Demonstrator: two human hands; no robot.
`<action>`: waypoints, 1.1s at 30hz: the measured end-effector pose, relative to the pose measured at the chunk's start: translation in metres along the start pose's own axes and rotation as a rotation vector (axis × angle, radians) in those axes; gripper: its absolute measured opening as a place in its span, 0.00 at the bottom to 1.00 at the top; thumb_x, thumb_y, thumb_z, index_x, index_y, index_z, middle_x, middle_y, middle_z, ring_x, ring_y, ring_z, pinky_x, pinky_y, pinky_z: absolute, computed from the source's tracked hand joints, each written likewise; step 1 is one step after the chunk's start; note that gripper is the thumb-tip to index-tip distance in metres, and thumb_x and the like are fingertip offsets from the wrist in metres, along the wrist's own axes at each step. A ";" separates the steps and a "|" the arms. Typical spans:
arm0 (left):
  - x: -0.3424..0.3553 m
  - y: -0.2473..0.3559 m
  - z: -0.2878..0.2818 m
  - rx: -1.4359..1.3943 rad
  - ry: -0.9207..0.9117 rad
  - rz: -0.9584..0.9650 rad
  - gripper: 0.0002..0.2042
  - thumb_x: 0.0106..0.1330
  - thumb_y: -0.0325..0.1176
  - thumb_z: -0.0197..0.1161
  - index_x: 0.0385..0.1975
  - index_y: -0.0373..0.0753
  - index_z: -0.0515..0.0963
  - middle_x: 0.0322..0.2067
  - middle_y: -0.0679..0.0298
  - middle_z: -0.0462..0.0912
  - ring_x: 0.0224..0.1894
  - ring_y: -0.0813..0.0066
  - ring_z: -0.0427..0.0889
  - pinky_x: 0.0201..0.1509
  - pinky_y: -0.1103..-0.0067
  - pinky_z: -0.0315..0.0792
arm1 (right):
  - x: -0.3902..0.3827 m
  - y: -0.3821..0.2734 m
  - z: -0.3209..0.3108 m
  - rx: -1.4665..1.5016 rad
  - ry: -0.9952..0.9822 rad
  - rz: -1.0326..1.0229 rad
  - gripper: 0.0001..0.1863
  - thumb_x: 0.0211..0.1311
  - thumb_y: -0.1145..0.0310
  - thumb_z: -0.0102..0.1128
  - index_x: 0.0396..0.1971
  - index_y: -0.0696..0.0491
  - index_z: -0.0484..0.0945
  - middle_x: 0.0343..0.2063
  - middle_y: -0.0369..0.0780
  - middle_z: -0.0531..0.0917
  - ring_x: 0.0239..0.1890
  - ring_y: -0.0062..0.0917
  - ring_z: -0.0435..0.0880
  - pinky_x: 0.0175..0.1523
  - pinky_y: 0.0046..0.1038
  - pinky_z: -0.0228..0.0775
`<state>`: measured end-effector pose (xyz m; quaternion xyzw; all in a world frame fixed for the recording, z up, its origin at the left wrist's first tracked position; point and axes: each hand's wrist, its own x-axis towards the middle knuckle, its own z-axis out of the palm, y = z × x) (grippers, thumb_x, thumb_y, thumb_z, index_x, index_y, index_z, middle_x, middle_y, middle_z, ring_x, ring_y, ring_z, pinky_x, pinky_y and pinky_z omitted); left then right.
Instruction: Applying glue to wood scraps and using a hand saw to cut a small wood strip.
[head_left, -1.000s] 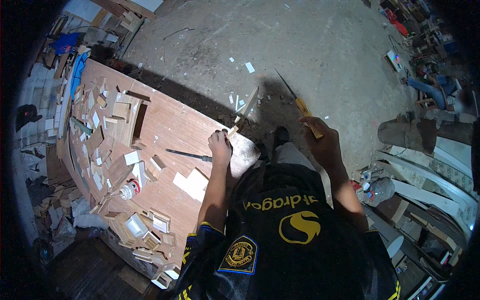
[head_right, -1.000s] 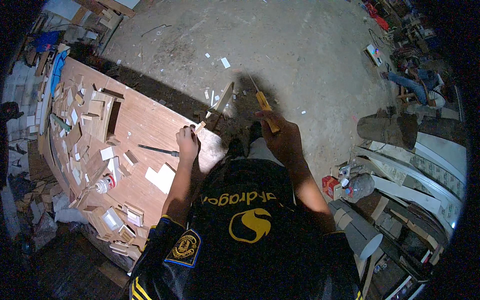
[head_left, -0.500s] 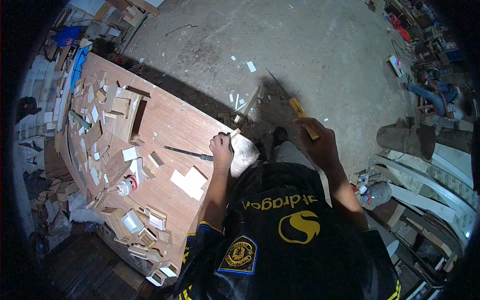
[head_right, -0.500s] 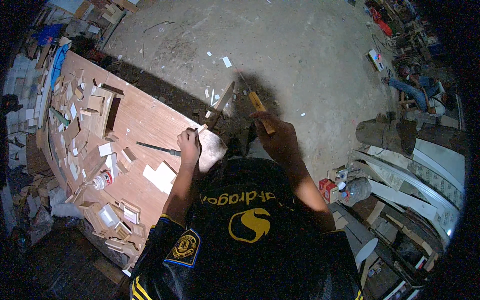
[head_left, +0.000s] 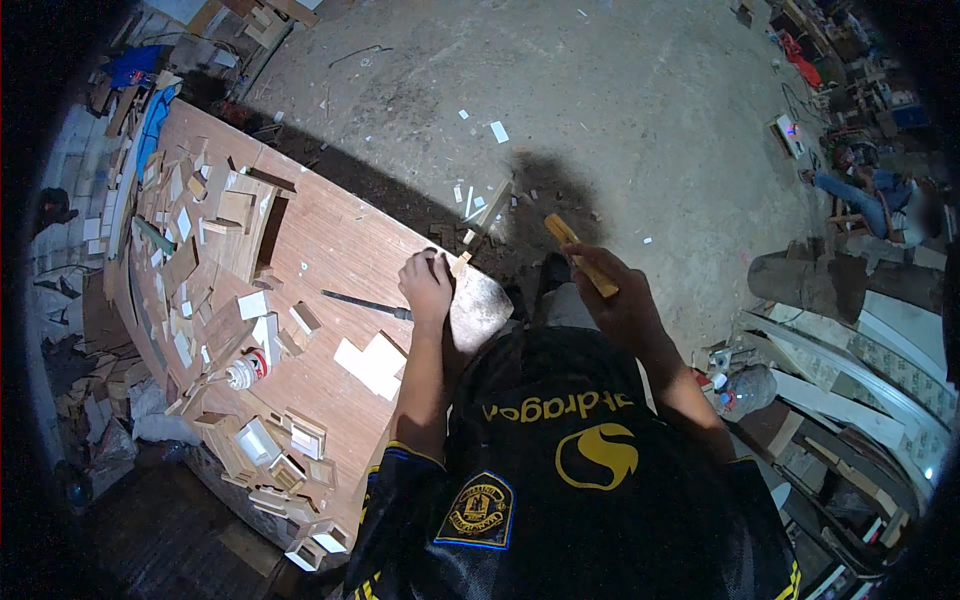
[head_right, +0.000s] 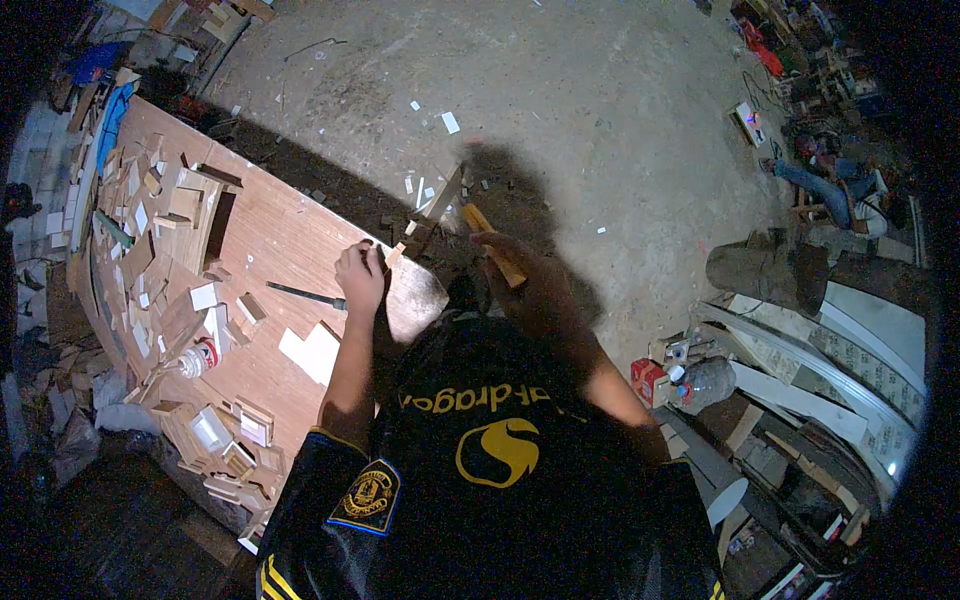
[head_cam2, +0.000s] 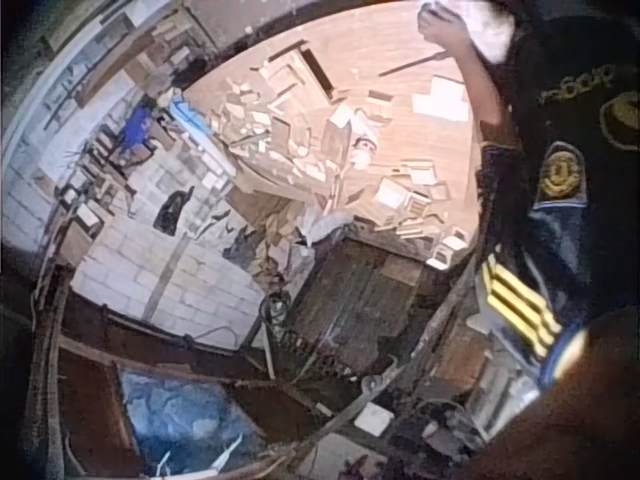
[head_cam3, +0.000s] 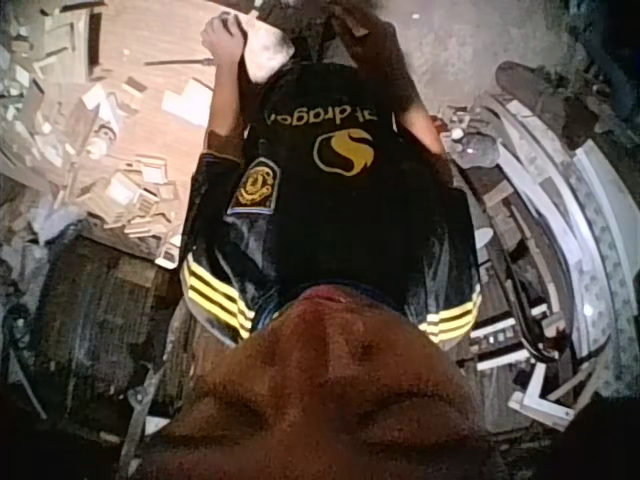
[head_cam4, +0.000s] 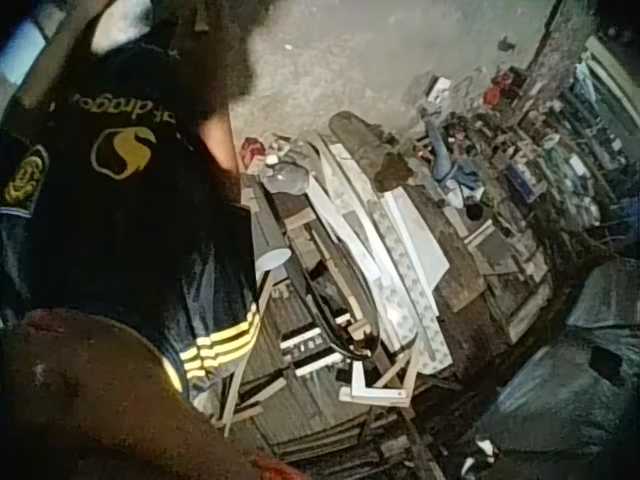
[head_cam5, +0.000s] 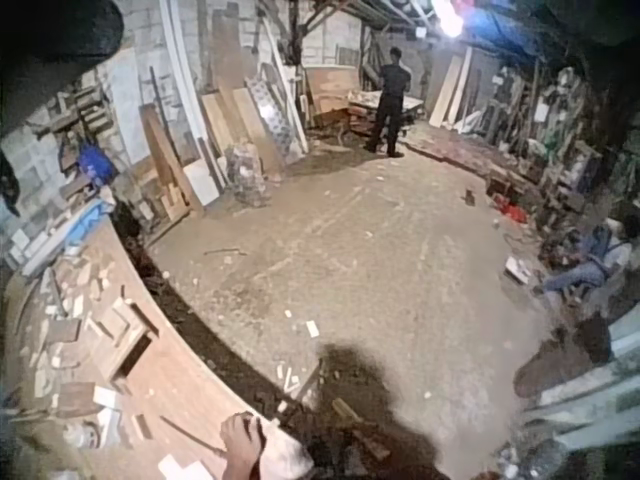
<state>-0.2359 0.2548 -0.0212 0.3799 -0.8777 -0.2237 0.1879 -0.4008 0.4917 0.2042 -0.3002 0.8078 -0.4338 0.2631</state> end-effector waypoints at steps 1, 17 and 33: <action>0.007 0.003 0.004 0.043 0.025 -0.033 0.10 0.69 0.37 0.55 0.41 0.39 0.76 0.44 0.54 0.77 0.49 0.49 0.72 0.50 0.57 0.67 | 0.000 -0.004 0.003 0.025 0.014 -0.018 0.18 0.66 0.75 0.57 0.55 0.52 0.75 0.47 0.47 0.84 0.49 0.34 0.85 0.50 0.31 0.76; 0.031 0.010 0.055 0.246 0.184 -0.290 0.12 0.68 0.31 0.52 0.49 0.39 0.72 0.62 0.52 0.66 0.70 0.44 0.57 0.71 0.46 0.51 | 0.010 -0.015 0.043 0.037 -0.282 0.009 0.24 0.65 0.76 0.57 0.62 0.52 0.70 0.54 0.50 0.80 0.56 0.36 0.80 0.58 0.32 0.73; 0.032 0.008 0.053 0.255 0.119 -0.339 0.17 0.61 0.31 0.56 0.50 0.39 0.71 0.63 0.54 0.64 0.72 0.46 0.53 0.73 0.47 0.45 | 0.007 -0.022 0.043 0.073 -0.285 0.064 0.20 0.64 0.75 0.59 0.56 0.53 0.75 0.48 0.47 0.83 0.49 0.33 0.85 0.51 0.29 0.75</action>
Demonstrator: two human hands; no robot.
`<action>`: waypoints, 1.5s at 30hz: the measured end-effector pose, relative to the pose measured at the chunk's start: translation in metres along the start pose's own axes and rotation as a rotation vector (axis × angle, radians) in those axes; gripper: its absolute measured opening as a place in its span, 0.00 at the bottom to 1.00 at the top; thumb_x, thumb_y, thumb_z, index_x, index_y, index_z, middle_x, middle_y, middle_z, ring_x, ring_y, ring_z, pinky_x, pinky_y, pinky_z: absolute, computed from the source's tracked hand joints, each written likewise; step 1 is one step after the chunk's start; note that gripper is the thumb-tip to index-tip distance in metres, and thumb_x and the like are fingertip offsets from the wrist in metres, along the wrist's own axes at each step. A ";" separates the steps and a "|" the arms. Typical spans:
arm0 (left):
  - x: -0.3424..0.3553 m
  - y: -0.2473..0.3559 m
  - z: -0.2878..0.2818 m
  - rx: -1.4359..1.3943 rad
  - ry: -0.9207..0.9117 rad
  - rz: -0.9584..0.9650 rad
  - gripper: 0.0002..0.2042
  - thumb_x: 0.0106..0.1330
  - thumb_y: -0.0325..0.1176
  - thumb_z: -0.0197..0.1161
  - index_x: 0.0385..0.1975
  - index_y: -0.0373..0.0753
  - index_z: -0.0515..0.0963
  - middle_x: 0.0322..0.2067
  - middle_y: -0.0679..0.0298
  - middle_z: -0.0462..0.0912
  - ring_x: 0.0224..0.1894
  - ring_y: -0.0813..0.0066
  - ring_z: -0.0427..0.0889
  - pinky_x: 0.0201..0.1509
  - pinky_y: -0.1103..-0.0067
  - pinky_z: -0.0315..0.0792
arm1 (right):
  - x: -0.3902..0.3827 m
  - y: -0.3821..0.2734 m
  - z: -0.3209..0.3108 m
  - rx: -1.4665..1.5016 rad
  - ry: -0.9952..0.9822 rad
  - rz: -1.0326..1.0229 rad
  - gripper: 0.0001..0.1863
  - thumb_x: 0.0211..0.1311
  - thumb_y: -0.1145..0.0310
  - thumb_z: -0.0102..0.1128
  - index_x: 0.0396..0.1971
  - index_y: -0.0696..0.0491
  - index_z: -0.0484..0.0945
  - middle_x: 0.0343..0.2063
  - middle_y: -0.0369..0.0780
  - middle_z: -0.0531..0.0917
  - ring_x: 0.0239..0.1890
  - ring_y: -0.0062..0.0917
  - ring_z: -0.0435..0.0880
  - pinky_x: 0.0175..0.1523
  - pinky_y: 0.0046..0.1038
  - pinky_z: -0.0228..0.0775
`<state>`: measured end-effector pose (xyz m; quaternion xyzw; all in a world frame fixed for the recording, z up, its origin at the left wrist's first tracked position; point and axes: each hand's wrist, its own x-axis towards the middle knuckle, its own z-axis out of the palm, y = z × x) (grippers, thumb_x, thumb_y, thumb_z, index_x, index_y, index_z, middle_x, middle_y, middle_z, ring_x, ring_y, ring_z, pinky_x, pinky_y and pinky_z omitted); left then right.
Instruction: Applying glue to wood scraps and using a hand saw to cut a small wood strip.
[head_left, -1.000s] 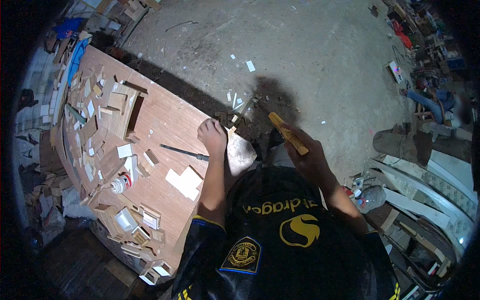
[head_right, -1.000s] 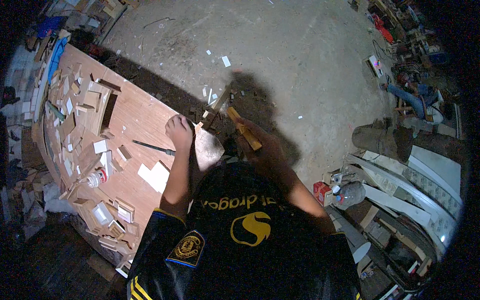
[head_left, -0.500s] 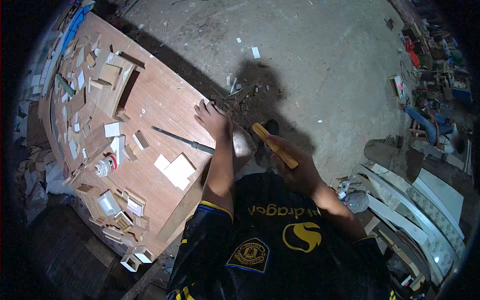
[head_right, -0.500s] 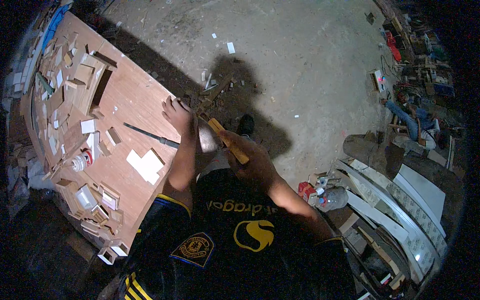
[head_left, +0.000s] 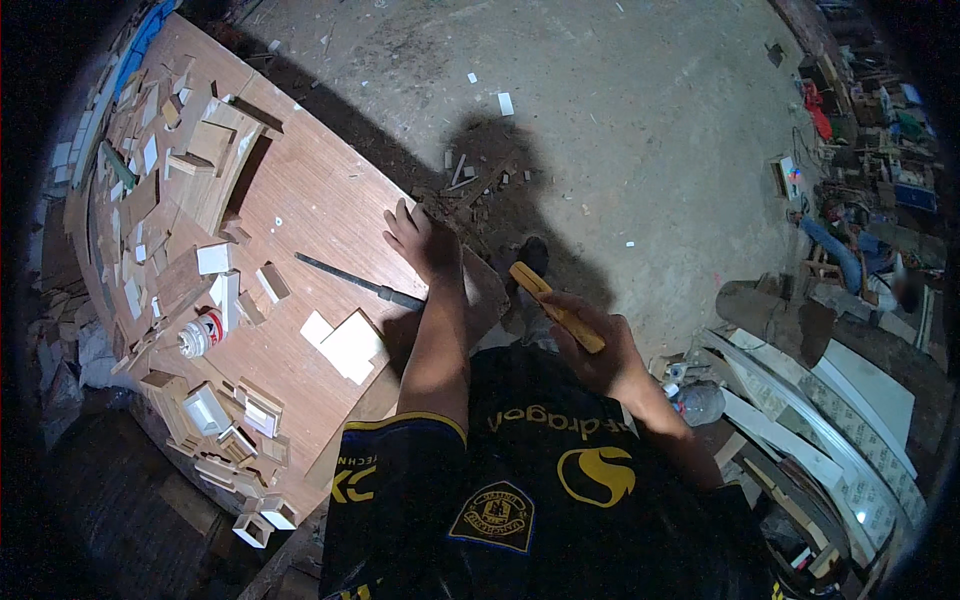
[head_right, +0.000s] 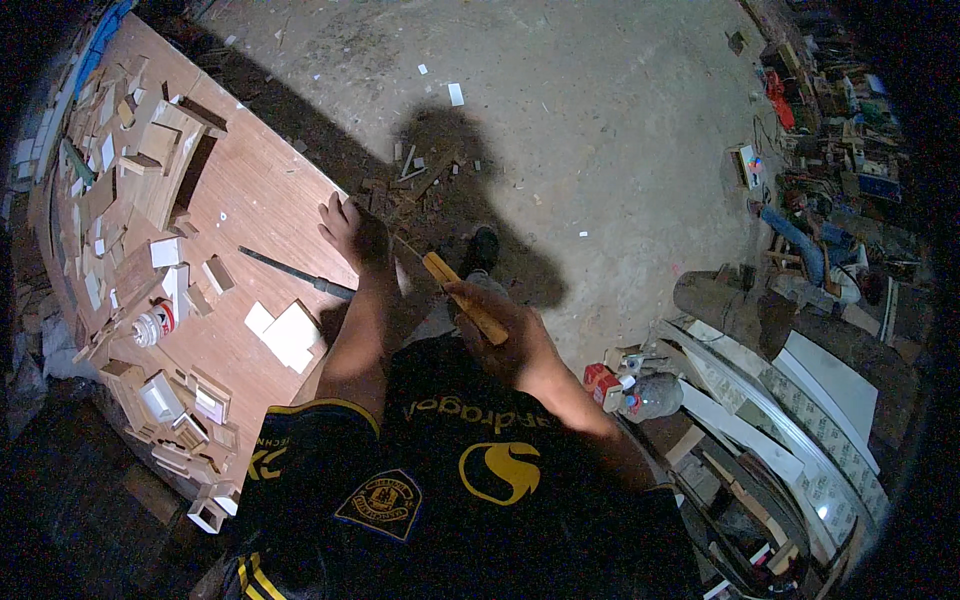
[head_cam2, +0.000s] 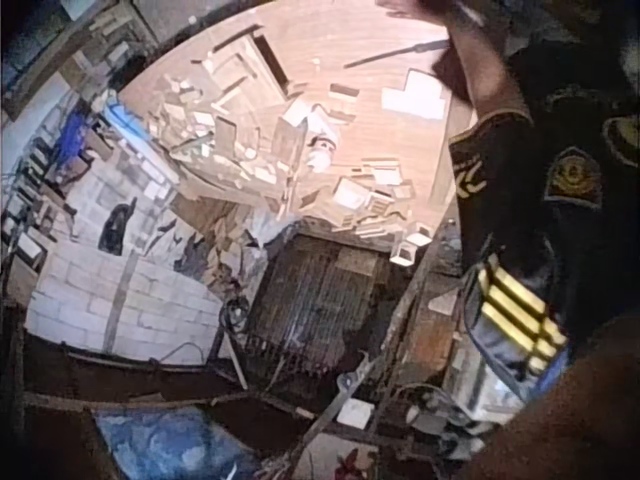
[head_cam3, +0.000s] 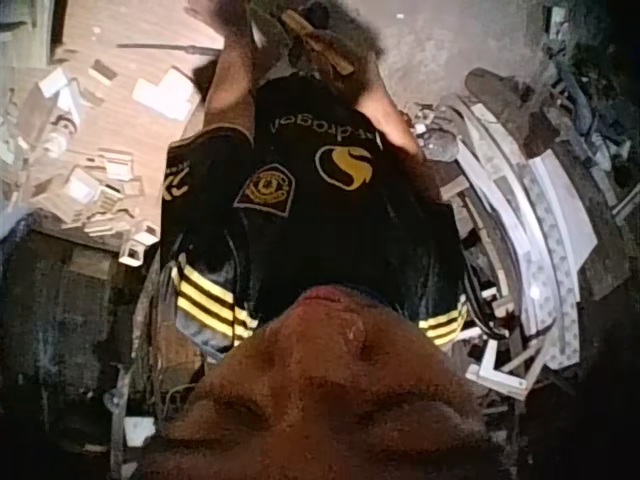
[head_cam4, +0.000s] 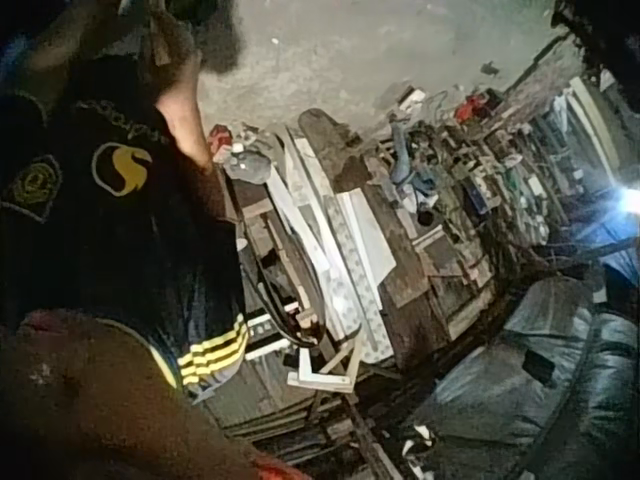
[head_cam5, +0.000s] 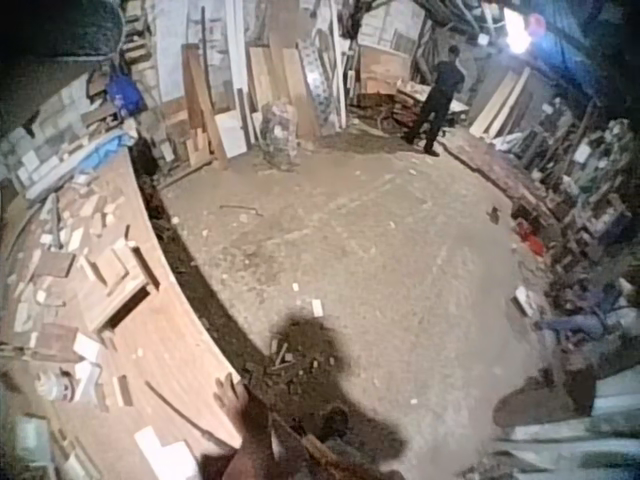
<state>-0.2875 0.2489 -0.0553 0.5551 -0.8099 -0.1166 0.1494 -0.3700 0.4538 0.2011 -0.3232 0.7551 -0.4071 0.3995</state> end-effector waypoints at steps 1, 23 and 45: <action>0.000 0.000 0.000 -0.002 -0.002 -0.001 0.17 0.61 0.31 0.56 0.50 0.39 0.71 0.63 0.54 0.64 0.72 0.46 0.53 0.73 0.47 0.45 | 0.000 -0.003 -0.001 -0.006 -0.007 -0.013 0.19 0.64 0.78 0.58 0.56 0.56 0.75 0.47 0.49 0.84 0.48 0.30 0.85 0.50 0.28 0.75; -0.002 -0.001 -0.001 -0.078 0.022 -0.007 0.20 0.59 0.33 0.63 0.53 0.43 0.71 0.63 0.59 0.62 0.73 0.48 0.51 0.74 0.48 0.44 | -0.002 -0.016 -0.006 -0.113 -0.097 0.073 0.18 0.64 0.75 0.60 0.54 0.52 0.77 0.42 0.49 0.86 0.41 0.32 0.88 0.44 0.32 0.77; -0.007 -0.005 0.016 -0.035 0.128 0.039 0.15 0.65 0.32 0.53 0.51 0.42 0.72 0.62 0.59 0.62 0.72 0.51 0.53 0.72 0.48 0.50 | 0.006 -0.021 -0.020 -0.139 -0.176 0.151 0.17 0.64 0.73 0.60 0.53 0.53 0.77 0.44 0.47 0.85 0.42 0.34 0.87 0.47 0.32 0.76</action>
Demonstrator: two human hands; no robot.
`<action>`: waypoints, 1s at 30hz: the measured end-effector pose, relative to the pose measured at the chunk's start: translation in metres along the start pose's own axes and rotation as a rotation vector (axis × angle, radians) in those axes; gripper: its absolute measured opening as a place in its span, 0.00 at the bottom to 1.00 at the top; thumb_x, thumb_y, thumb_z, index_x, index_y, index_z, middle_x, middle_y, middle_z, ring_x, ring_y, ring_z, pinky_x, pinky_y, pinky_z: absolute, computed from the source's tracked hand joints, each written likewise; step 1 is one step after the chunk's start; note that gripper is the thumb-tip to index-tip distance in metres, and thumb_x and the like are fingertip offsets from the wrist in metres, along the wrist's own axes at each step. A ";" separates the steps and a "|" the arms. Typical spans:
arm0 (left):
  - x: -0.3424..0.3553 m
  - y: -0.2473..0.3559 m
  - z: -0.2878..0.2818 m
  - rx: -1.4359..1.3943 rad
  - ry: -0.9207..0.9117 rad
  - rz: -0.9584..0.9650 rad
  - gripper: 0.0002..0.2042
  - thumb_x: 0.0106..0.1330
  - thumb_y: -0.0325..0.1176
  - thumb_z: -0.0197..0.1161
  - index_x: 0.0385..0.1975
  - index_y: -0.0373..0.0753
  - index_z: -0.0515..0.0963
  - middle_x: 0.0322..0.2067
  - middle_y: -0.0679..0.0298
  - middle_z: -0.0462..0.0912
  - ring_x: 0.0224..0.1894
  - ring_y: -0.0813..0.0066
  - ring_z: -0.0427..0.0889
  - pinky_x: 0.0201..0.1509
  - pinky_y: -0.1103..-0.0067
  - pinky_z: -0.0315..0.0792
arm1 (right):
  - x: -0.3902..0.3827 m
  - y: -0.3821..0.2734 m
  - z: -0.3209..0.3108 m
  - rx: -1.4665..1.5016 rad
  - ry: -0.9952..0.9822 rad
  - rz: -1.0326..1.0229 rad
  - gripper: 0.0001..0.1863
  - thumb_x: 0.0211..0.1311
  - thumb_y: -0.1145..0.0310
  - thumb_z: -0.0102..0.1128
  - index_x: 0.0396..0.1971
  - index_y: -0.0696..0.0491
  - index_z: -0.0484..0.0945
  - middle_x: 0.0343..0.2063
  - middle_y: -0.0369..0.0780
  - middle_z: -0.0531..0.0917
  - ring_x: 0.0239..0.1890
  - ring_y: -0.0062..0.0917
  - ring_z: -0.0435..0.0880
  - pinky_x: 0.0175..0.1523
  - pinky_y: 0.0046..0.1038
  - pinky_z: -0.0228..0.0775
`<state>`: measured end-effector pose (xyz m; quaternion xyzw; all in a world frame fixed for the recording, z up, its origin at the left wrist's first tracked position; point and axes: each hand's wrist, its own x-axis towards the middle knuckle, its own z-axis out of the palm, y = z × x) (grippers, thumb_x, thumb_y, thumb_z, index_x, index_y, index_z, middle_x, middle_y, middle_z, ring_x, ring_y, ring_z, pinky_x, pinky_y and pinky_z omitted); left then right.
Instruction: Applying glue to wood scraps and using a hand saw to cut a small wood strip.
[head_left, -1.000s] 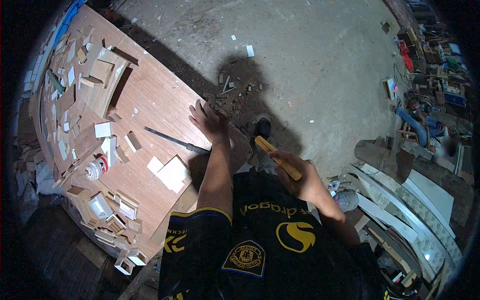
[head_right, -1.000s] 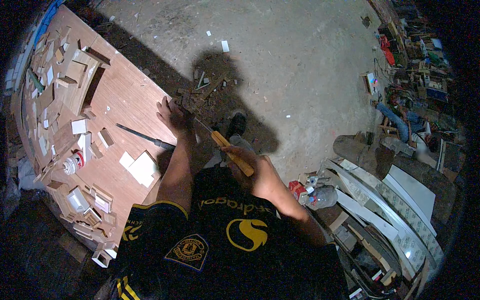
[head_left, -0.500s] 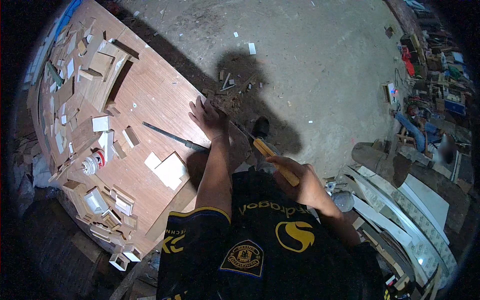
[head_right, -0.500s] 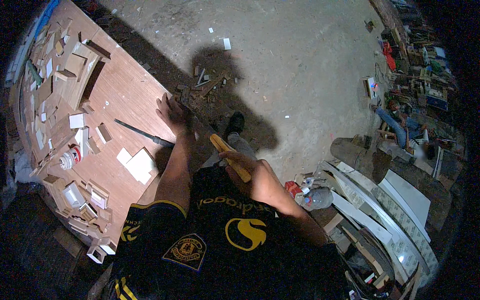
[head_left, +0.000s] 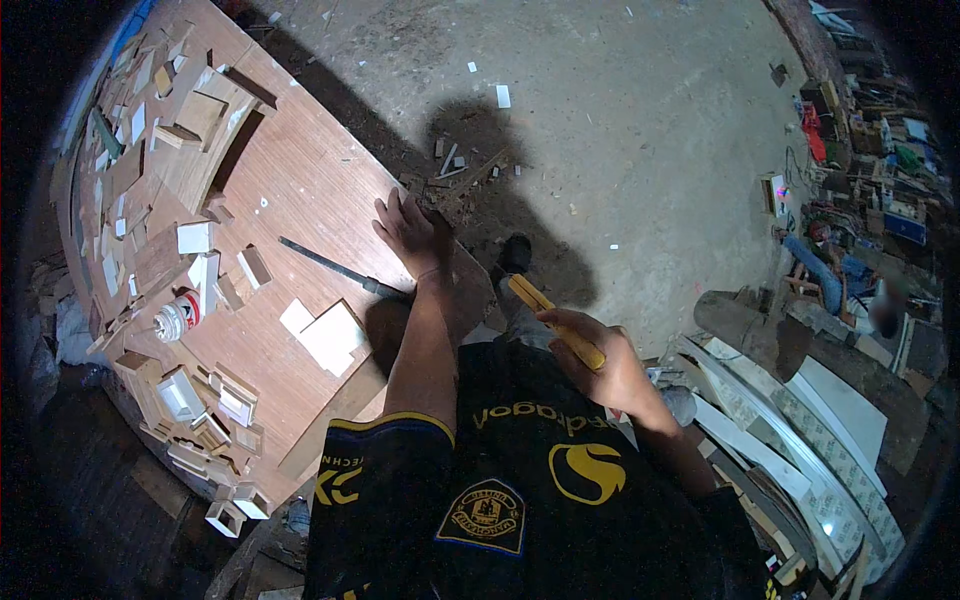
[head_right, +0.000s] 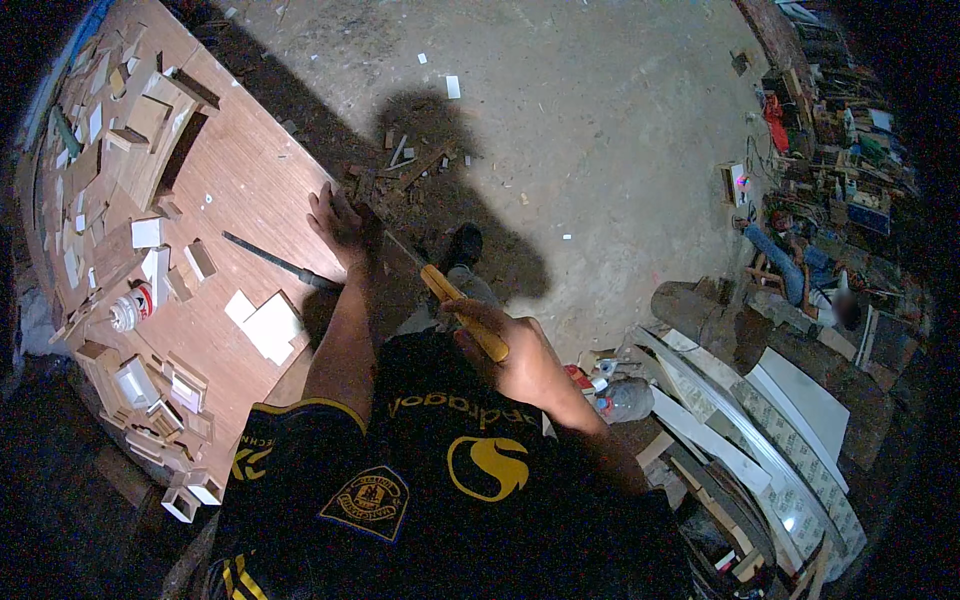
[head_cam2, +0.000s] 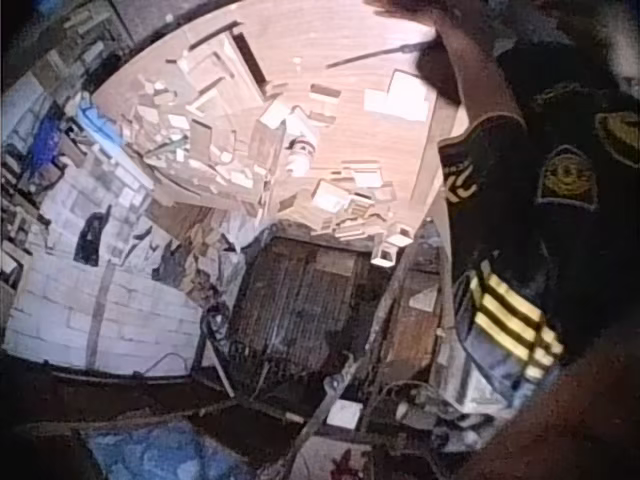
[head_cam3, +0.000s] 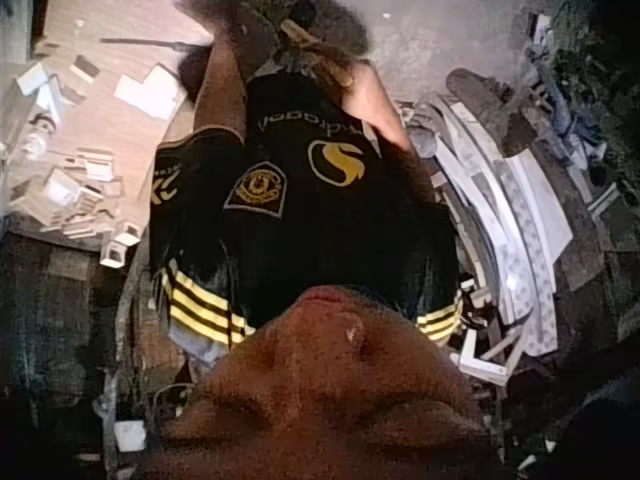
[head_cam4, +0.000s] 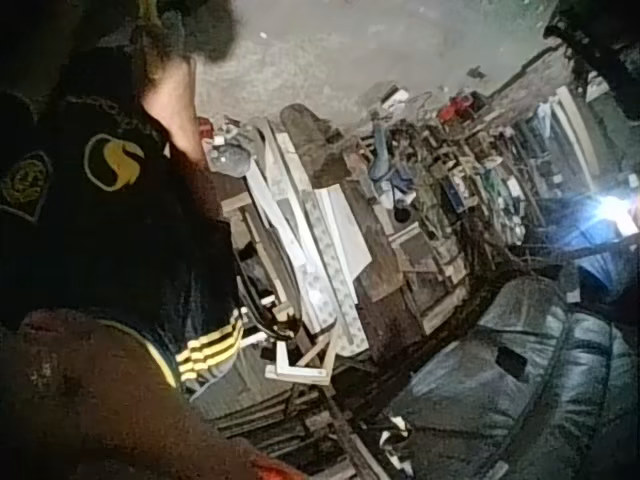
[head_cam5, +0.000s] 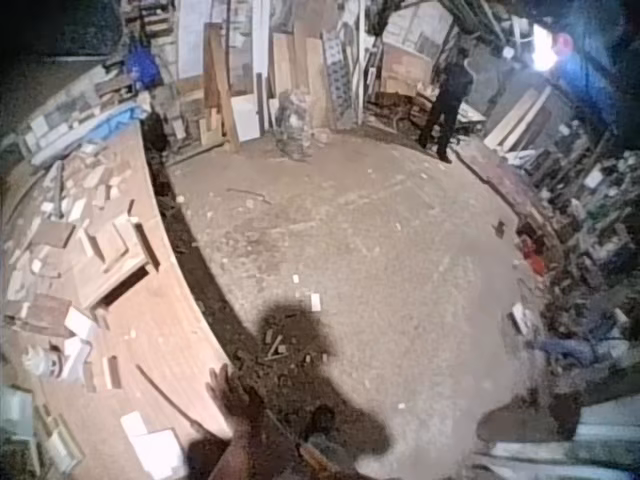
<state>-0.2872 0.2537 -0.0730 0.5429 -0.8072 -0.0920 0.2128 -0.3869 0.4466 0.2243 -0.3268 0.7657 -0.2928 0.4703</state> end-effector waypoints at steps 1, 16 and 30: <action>0.000 0.000 -0.002 -0.001 0.002 0.000 0.15 0.65 0.32 0.53 0.51 0.42 0.72 0.62 0.59 0.62 0.72 0.51 0.53 0.72 0.48 0.50 | 0.000 0.001 0.000 -0.010 -0.004 0.004 0.17 0.64 0.73 0.60 0.53 0.53 0.77 0.43 0.47 0.85 0.41 0.34 0.87 0.46 0.31 0.76; 0.002 0.002 -0.008 0.019 0.007 -0.003 0.17 0.65 0.35 0.55 0.54 0.43 0.70 0.64 0.63 0.63 0.72 0.53 0.54 0.73 0.50 0.50 | 0.000 0.007 0.002 -0.033 0.077 -0.103 0.17 0.63 0.74 0.61 0.52 0.52 0.78 0.43 0.47 0.85 0.43 0.35 0.87 0.47 0.32 0.78; 0.007 0.011 -0.022 -0.243 0.011 -0.061 0.14 0.68 0.29 0.53 0.54 0.42 0.70 0.63 0.63 0.64 0.71 0.50 0.57 0.72 0.47 0.49 | -0.003 0.009 -0.003 -0.016 0.007 -0.044 0.18 0.65 0.73 0.59 0.54 0.52 0.76 0.45 0.47 0.85 0.44 0.34 0.87 0.47 0.32 0.78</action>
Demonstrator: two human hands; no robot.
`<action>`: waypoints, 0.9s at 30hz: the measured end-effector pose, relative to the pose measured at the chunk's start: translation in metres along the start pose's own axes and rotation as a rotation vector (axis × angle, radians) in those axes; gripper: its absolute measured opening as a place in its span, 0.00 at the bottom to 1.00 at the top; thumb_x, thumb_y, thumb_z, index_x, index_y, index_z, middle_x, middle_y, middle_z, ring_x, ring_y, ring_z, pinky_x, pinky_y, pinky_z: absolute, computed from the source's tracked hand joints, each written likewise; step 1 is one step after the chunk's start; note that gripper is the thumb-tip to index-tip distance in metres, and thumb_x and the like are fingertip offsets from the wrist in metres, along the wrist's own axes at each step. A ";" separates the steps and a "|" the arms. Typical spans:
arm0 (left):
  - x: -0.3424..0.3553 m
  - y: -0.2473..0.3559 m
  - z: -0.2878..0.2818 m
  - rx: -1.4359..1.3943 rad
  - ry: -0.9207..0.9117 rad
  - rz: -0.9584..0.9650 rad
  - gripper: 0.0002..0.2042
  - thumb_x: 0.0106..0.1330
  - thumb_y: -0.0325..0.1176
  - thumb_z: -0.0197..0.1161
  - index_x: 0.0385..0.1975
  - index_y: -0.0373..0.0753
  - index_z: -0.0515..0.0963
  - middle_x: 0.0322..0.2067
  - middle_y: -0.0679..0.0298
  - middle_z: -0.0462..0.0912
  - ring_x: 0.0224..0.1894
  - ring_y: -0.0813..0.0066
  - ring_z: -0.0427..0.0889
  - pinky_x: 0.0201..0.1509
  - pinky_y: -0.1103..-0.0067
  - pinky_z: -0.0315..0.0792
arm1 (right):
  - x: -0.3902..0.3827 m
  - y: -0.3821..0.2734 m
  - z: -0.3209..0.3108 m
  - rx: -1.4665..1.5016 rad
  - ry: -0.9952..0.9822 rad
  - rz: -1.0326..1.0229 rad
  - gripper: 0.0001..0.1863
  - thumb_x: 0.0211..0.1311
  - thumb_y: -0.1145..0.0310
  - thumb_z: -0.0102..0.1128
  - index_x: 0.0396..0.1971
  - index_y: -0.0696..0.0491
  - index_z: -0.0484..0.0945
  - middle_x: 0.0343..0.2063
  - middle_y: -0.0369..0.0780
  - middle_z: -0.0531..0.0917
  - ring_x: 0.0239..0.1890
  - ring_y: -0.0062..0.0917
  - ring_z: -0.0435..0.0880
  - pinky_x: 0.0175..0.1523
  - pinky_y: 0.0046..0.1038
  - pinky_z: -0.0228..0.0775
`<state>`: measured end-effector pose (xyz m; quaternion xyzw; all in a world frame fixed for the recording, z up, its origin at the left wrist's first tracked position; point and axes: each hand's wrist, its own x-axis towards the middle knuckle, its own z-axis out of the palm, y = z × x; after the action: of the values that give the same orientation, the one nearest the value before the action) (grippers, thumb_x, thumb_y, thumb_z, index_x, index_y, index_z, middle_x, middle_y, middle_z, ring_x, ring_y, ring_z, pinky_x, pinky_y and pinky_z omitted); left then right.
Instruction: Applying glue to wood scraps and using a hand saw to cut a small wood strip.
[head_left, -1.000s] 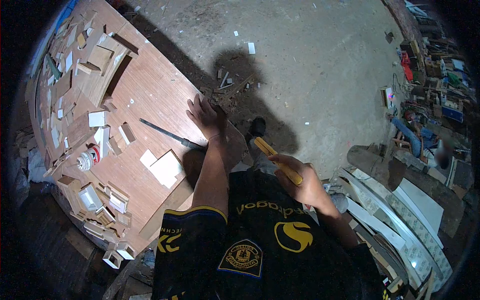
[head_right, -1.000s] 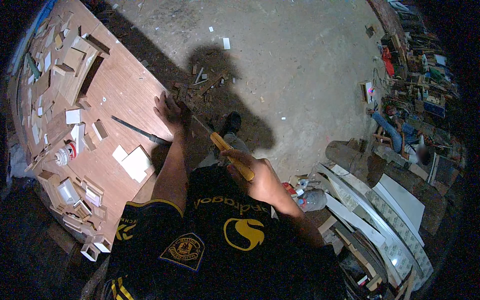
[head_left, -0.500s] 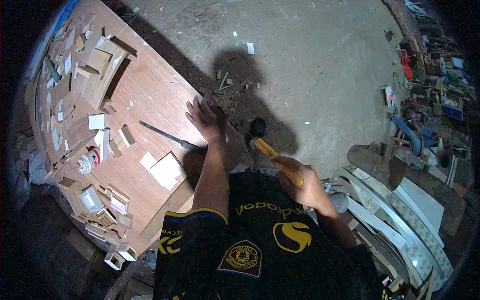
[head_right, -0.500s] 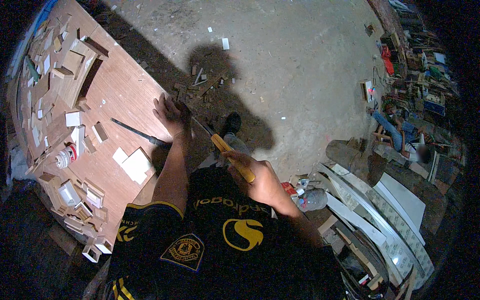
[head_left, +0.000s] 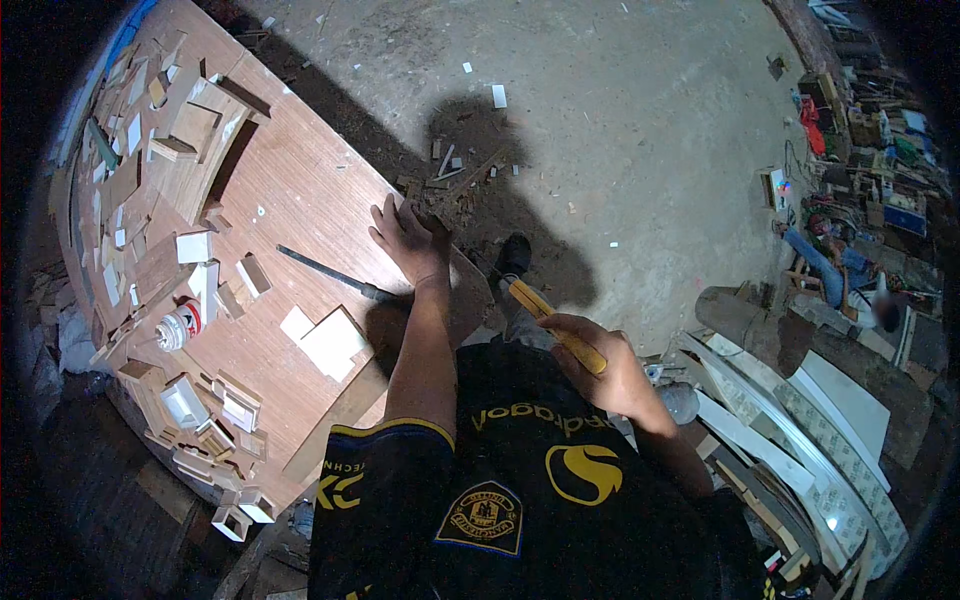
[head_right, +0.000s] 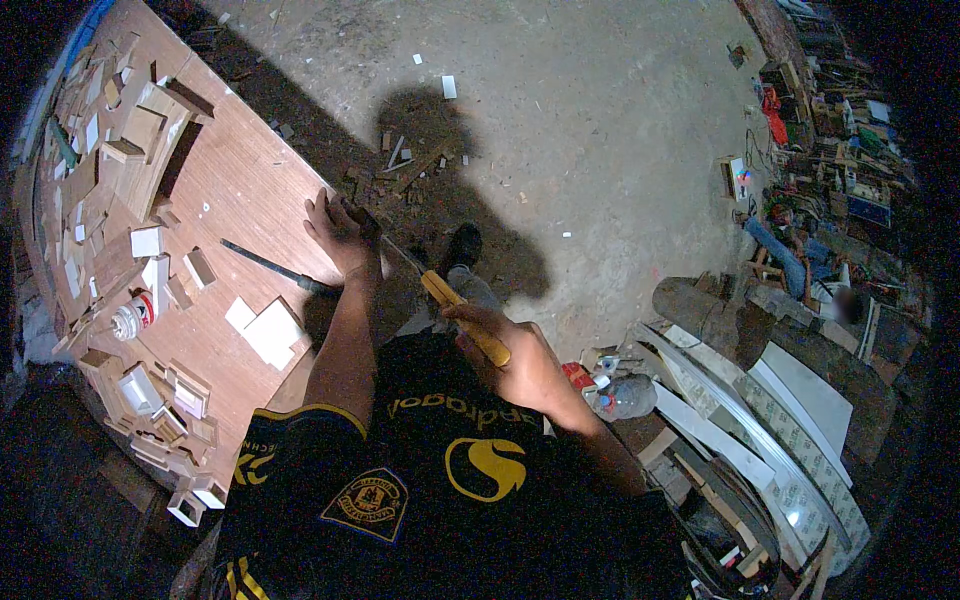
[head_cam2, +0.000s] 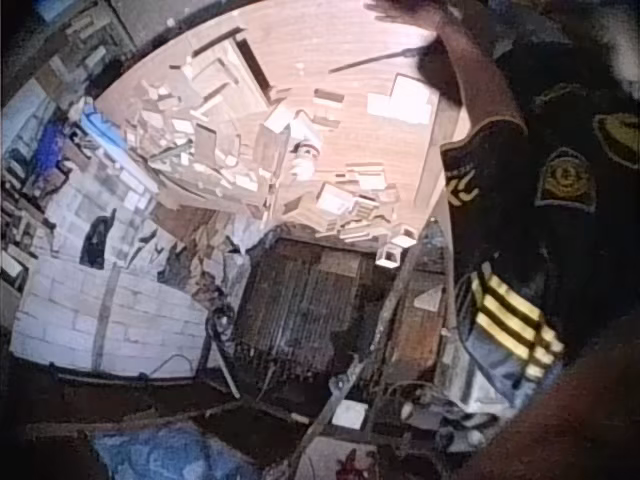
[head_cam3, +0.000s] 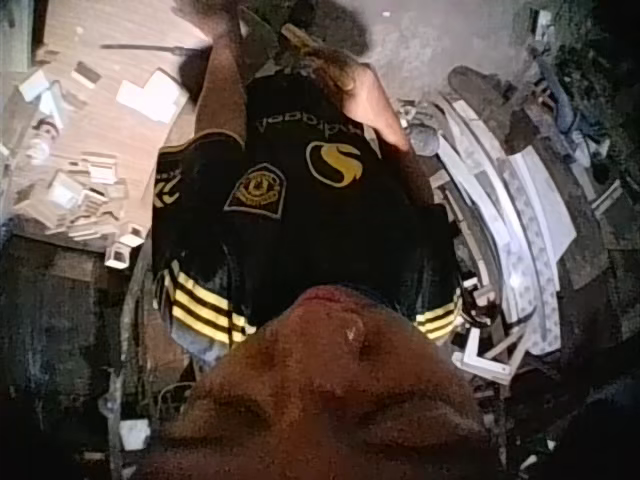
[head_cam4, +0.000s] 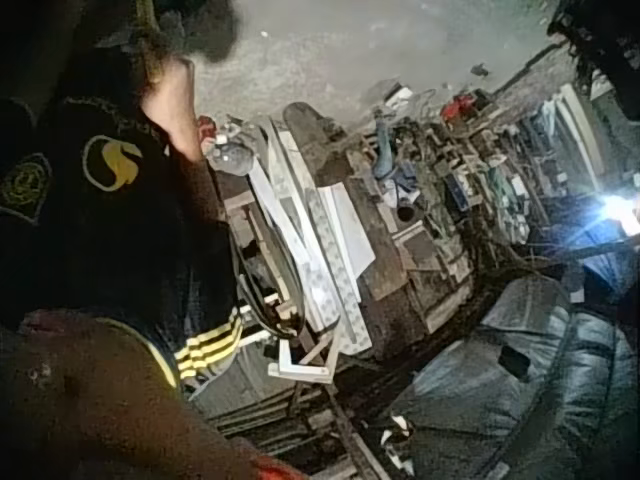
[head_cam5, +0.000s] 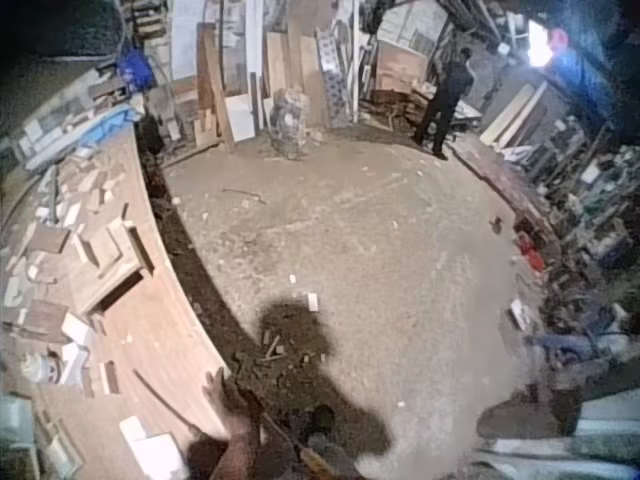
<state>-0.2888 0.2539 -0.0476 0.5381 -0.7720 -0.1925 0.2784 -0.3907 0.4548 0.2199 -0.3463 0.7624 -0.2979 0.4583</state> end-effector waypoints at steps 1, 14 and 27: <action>0.000 -0.002 0.000 0.003 0.003 -0.001 0.14 0.68 0.29 0.53 0.54 0.42 0.70 0.63 0.63 0.64 0.71 0.50 0.57 0.72 0.47 0.49 | 0.000 0.000 0.000 -0.007 0.005 -0.008 0.18 0.65 0.73 0.59 0.54 0.52 0.75 0.45 0.47 0.85 0.44 0.34 0.87 0.47 0.32 0.78; 0.002 -0.015 0.009 -0.183 -0.021 -0.226 0.26 0.64 0.38 0.60 0.62 0.40 0.67 0.62 0.53 0.66 0.71 0.50 0.55 0.76 0.51 0.40 | 0.024 -0.045 0.009 -0.022 0.005 0.032 0.16 0.68 0.68 0.56 0.55 0.48 0.73 0.38 0.50 0.86 0.39 0.40 0.88 0.41 0.35 0.78; -0.003 -0.020 0.019 0.064 -0.091 0.045 0.28 0.67 0.58 0.54 0.49 0.37 0.75 0.66 0.50 0.59 0.71 0.36 0.51 0.68 0.41 0.52 | 0.051 -0.067 -0.006 -0.101 -0.151 0.149 0.20 0.69 0.66 0.56 0.58 0.48 0.70 0.39 0.52 0.85 0.41 0.42 0.87 0.43 0.37 0.81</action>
<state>-0.2852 0.2499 -0.0750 0.5197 -0.8016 -0.1857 0.2301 -0.3969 0.3756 0.2487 -0.3326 0.7635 -0.1975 0.5172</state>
